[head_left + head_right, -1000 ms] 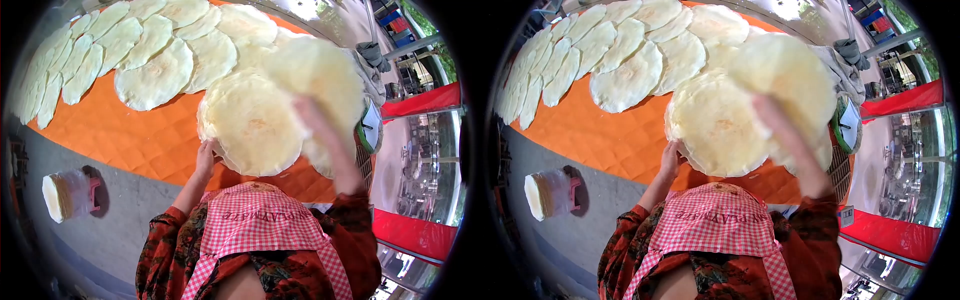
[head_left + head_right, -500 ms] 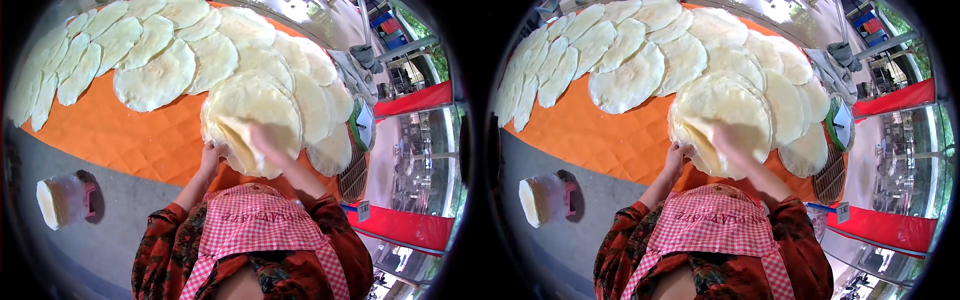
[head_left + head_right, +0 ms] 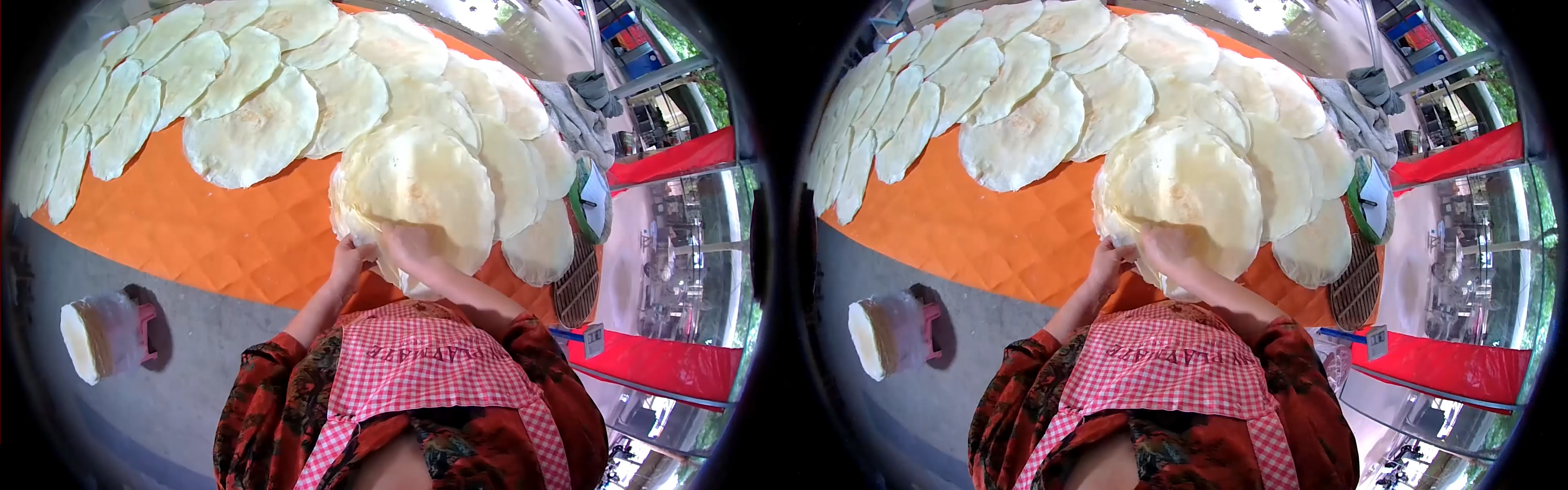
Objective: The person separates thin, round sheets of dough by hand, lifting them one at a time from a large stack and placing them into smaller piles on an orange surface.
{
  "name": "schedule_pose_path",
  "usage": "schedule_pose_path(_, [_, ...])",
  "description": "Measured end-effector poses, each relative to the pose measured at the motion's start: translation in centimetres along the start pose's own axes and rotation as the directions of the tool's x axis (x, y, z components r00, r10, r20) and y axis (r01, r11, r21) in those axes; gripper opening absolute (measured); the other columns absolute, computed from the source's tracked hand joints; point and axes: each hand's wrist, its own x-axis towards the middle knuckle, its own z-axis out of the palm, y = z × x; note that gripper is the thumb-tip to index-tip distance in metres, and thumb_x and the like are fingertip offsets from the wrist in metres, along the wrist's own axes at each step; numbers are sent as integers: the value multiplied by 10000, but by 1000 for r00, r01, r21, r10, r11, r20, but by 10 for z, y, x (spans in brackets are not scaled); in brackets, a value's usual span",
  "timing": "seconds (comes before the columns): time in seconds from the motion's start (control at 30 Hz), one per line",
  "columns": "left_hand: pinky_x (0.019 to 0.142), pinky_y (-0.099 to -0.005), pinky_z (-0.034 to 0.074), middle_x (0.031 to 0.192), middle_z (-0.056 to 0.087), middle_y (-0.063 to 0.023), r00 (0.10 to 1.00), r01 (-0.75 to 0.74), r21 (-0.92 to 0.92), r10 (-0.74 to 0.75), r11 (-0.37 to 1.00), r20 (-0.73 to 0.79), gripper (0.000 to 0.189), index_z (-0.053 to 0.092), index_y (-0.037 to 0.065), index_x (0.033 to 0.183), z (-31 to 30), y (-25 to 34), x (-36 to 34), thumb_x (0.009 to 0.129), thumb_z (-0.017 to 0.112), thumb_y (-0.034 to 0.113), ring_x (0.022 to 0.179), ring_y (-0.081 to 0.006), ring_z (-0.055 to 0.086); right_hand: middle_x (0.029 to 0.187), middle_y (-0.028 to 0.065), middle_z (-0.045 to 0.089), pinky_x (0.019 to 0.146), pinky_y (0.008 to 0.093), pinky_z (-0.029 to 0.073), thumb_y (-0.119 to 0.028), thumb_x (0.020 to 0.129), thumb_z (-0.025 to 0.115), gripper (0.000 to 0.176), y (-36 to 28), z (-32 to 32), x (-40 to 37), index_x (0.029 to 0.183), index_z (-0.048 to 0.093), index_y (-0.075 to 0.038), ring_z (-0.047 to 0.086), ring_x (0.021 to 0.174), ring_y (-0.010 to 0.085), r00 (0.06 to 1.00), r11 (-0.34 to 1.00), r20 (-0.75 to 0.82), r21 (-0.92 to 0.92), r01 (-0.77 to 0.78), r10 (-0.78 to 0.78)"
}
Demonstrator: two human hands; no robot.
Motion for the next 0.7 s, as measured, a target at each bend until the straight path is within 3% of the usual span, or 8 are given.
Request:
schedule_pose_path(0.13, [723, -389, 557, 1002, 634, -111, 999, -32, 25, 31, 999, 13, 277, 544, -5, 1123, -3, -4, -3, 846, 545, -5, 863, -235, 634, 893, 209, 659, 636, 443, 503, -273, 898, 494, 314, -7, 0, 5, 1049, 584, -12, 662, 796, 314, 973, 999, 227, 21, -43, 37])
schedule_pose_path(0.33, [727, -377, 553, 955, 641, -89, 999, -33, -41, 35, 999, 38, 188, 585, -6, 1053, -5, -12, 4, 871, 543, 14, 815, -202, 627, 866, 169, 664, 622, 388, 504, -227, 908, 503, 268, -10, 17, 1, 1047, 609, -24, 657, 739, 239, 972, 998, -235, 55, 3, 10])
schedule_pose_path(0.43, [710, -353, 538, 927, 636, -85, 999, -28, -5, 28, 1000, -31, 170, 585, -14, 1039, -5, -10, 4, 879, 545, 30, 800, -193, 622, 823, 106, 662, 607, 368, 492, -233, 900, 521, 249, 24, -2, 15, 1017, 633, -44, 624, 680, 213, 893, 812, 311, 392, -433, 325])
schedule_pose_path(0.47, [704, -342, 530, 912, 634, -82, 997, -41, 27, 42, 999, -61, 162, 585, -17, 1030, -6, -10, 5, 881, 547, 35, 793, -187, 619, 748, 74, 640, 577, 369, 478, -192, 858, 547, 191, 54, -23, 15, 925, 638, -38, 588, 627, 218, 900, 855, 269, 309, -417, 342])
schedule_pose_path(0.53, [694, -323, 515, 885, 628, -75, 993, -77, 116, 87, 990, -86, 158, 580, -25, 1023, -14, -16, 9, 884, 549, 43, 780, -175, 610, 677, 92, 605, 551, 373, 475, -113, 782, 549, 123, 203, 8, 33, 822, 589, -4, 575, 607, 203, 941, 895, -132, 373, -243, 311])
schedule_pose_path(0.6, [685, -309, 501, 860, 622, -68, 987, -126, 229, 146, 965, -72, 166, 570, -36, 1026, -25, -26, 12, 886, 549, 50, 765, -163, 600, 671, 64, 607, 547, 338, 470, -71, 773, 536, 159, 186, -119, -2, 834, 614, 52, 571, 610, 165, 892, 715, -182, 672, -194, 413])
schedule_pose_path(0.63, [684, -302, 500, 852, 621, -67, 982, -148, 242, 172, 959, -79, 177, 561, -38, 1041, -23, -27, 10, 887, 546, 47, 757, -157, 596, 716, 77, 629, 571, 343, 479, -54, 791, 516, 164, 170, -159, -13, 860, 609, 62, 584, 627, 173, 892, 731, -314, 682, -26, 324])
schedule_pose_path(0.7, [681, -288, 499, 838, 620, -66, 970, -197, 274, 228, 941, -83, 201, 541, -43, 1072, -16, -23, 4, 889, 540, 42, 739, -145, 589, 749, 126, 648, 624, 367, 494, -41, 818, 482, 178, 149, -184, -23, 891, 625, 36, 628, 697, 202, 910, 796, -281, 601, -80, 304])
